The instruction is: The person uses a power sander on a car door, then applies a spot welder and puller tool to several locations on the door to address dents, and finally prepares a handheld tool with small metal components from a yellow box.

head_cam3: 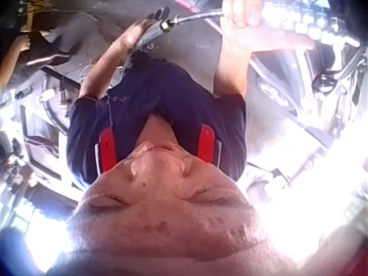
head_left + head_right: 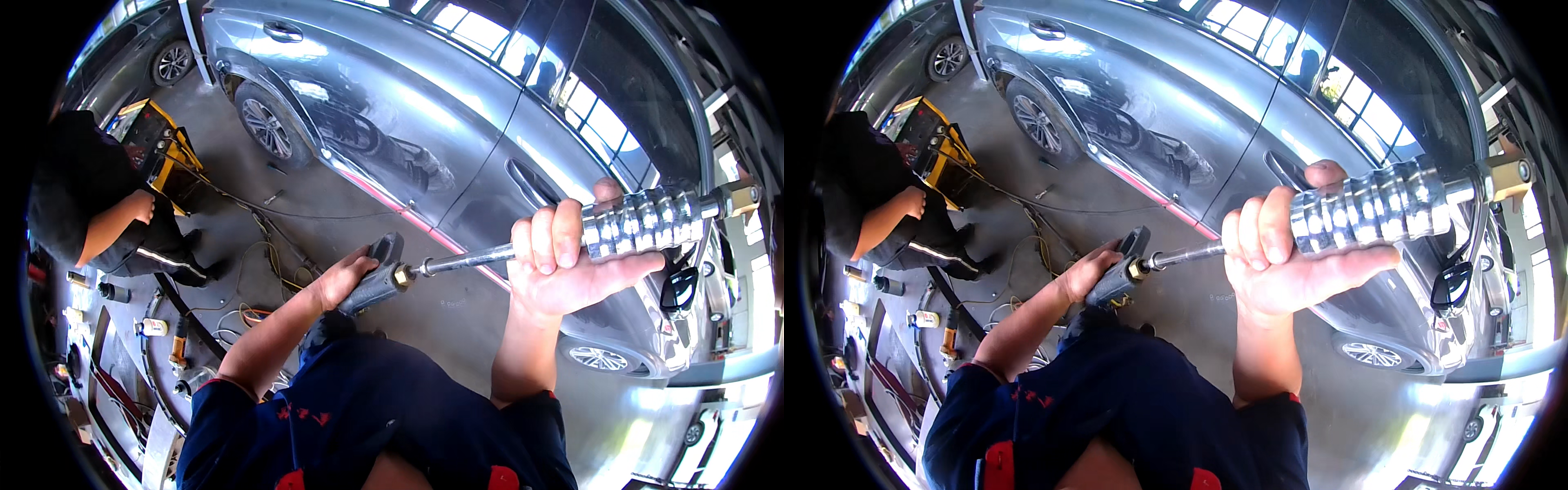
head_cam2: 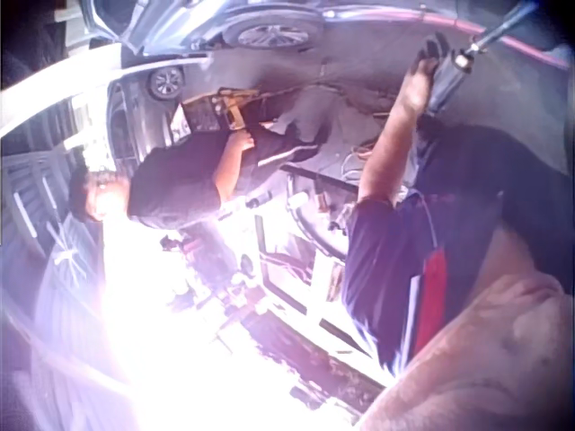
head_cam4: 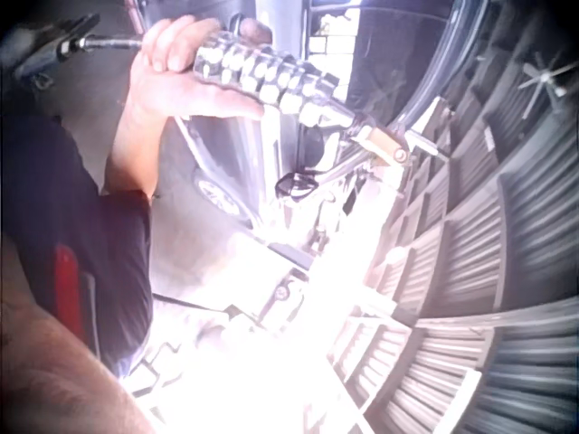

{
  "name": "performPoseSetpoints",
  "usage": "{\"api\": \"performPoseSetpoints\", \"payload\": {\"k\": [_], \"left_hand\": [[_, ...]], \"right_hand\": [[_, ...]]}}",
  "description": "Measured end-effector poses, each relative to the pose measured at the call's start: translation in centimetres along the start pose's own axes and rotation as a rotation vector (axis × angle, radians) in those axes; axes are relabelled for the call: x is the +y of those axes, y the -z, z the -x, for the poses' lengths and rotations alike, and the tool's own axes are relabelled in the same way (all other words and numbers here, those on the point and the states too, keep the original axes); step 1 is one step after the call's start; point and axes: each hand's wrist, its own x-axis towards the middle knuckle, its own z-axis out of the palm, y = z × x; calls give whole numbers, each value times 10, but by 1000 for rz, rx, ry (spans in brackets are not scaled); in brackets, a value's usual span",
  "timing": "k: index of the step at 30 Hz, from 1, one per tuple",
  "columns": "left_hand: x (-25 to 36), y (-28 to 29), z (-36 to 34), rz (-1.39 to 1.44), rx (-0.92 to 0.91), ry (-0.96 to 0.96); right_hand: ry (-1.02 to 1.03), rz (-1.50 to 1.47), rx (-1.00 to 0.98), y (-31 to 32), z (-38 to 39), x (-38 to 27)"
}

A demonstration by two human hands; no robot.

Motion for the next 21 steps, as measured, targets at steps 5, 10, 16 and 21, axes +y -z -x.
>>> {"api": "performPoseSetpoints", "payload": {"k": [5,10,16,21], "left_hand": [[6,16,-41,-52,-34,17],[33,20,-79,-22,-186,60],[20,58,-106,178,-330,141],[74,100,-104,120,-516,273]], "right_hand": [[-6,95,92,23,-19,10],[-14,290,529,41,-53,33],[-12,406,773,42,-72,93],[-176,812,346,56,-47,109]]}}
